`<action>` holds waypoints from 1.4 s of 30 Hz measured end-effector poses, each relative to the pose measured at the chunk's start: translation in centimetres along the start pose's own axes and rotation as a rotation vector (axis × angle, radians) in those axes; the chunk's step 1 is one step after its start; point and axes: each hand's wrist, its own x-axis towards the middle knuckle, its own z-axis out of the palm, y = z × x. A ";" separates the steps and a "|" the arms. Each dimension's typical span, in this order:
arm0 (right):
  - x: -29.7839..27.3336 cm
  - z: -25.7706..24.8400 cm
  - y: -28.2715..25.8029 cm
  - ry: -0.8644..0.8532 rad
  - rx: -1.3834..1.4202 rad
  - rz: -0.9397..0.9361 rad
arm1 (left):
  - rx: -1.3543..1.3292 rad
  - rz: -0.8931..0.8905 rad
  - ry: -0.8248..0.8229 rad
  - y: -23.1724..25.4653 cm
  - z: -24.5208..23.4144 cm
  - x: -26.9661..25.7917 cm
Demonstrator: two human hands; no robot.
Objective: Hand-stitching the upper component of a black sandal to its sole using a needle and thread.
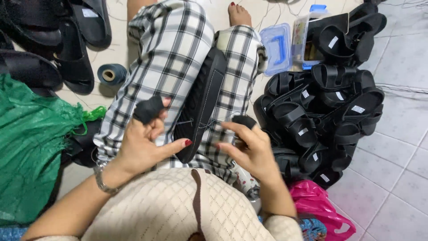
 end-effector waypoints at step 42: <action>4.8 -0.1 -1.1 -0.144 0.907 -0.018 | -0.483 0.111 -0.771 0.7 -0.5 2.2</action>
